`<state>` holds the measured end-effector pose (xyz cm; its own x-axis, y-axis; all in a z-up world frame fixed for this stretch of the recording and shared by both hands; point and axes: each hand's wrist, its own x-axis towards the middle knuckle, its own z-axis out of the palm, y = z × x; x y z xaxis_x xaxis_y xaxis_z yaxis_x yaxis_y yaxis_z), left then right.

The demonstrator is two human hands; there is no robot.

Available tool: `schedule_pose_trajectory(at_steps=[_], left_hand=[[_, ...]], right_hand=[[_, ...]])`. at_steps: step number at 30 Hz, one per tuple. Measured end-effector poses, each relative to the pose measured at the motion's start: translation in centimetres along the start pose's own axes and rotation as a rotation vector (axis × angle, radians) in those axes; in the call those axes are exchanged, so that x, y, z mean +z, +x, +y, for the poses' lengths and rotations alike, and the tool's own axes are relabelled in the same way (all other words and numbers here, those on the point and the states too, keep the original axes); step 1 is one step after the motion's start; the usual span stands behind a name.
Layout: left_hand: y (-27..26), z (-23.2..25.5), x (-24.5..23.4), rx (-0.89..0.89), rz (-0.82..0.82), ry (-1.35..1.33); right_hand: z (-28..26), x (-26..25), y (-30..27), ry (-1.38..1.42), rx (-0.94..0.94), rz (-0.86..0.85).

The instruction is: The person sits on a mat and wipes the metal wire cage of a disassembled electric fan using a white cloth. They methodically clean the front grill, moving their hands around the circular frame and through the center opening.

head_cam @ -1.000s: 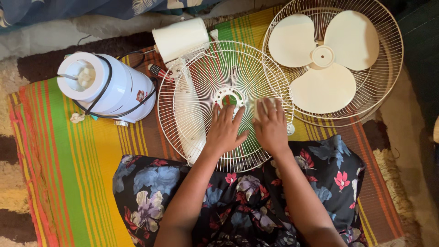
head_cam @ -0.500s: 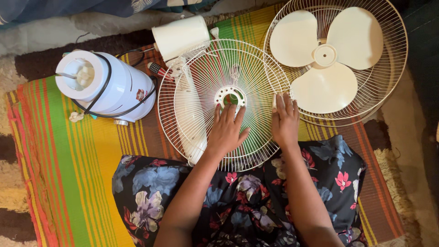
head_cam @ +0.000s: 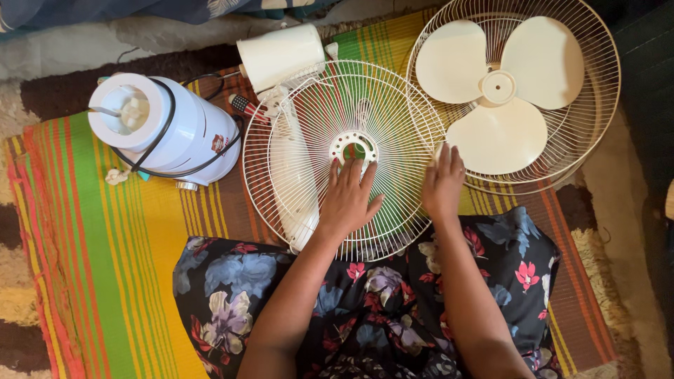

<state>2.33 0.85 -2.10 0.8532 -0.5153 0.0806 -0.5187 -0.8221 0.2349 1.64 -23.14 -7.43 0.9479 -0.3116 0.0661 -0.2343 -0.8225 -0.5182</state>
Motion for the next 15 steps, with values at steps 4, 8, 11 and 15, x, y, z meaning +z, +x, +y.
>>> schedule_pose_trajectory(at_steps=[4,8,11,15], left_hand=[[0.0,0.1,-0.2,0.012,0.065,-0.012],[-0.2,0.2,-0.9,0.009,0.092,-0.034],[-0.3,0.2,-1.0,0.014,0.109,-0.038],[-0.2,0.2,-0.5,0.011,0.08,-0.03]], right_hand=[[-4.2,-0.3,-2.0,-0.135,-0.317,0.039],[-8.4,-1.2,-4.1,-0.195,-0.391,-0.061],[-9.1,-1.9,-4.3,-0.152,-0.394,-0.095],[-8.3,-1.8,-3.4,-0.158,-0.349,-0.082]])
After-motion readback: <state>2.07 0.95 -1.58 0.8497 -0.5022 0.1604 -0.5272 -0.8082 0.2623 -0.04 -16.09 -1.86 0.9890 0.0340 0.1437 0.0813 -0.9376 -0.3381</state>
